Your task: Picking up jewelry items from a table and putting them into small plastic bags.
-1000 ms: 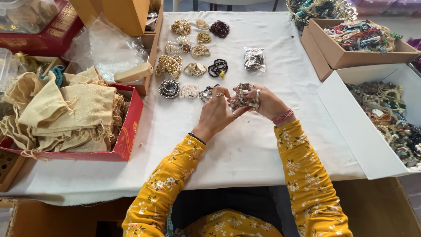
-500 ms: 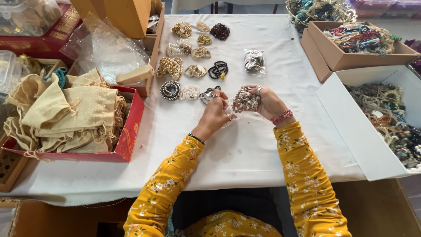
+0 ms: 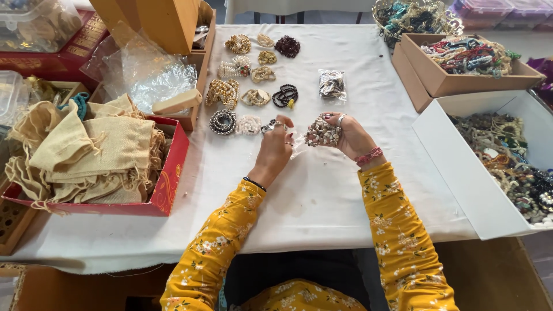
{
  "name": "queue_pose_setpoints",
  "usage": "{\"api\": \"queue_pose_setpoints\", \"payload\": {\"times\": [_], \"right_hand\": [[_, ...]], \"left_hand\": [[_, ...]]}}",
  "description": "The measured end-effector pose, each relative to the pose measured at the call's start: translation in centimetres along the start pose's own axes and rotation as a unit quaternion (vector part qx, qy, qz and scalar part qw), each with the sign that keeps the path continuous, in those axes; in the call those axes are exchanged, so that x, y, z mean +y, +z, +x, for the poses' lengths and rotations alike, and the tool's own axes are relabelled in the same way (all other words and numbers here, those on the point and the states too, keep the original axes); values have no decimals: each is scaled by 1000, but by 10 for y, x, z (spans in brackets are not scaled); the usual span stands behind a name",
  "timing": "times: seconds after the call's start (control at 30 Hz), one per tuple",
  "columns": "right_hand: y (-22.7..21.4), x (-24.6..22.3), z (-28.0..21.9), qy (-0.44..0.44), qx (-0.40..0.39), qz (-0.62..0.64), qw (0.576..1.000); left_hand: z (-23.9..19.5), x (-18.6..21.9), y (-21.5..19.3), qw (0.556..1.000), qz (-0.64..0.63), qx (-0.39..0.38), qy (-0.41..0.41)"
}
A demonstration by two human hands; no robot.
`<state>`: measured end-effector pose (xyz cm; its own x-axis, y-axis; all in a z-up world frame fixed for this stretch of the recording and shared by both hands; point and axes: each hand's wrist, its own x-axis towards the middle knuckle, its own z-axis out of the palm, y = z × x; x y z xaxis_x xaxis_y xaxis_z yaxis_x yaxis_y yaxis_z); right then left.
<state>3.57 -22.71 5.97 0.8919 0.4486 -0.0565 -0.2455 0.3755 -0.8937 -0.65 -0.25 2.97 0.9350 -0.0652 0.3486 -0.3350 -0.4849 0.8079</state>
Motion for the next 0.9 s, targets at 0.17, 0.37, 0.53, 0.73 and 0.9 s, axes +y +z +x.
{"api": "queue_pose_setpoints", "payload": {"times": [0.17, 0.37, 0.53, 0.73, 0.9], "right_hand": [[12, -3, -2, 16, 26, -34, 999], [8, 5, -3, 30, 6, -65, 997], [4, 7, 0, 23, -12, -47, 999], [4, 11, 1, 28, -45, -31, 998], [13, 5, -1, 38, -28, -45, 998]], "left_hand": [[1, -13, 15, 998, 28, 23, 60], [1, -7, 11, 999, -8, -11, 47], [-1, 4, -2, 997, 47, -61, 31], [-3, -12, 5, 989, 117, -2, 86], [-5, 20, -13, 987, 156, -32, 24]]}}
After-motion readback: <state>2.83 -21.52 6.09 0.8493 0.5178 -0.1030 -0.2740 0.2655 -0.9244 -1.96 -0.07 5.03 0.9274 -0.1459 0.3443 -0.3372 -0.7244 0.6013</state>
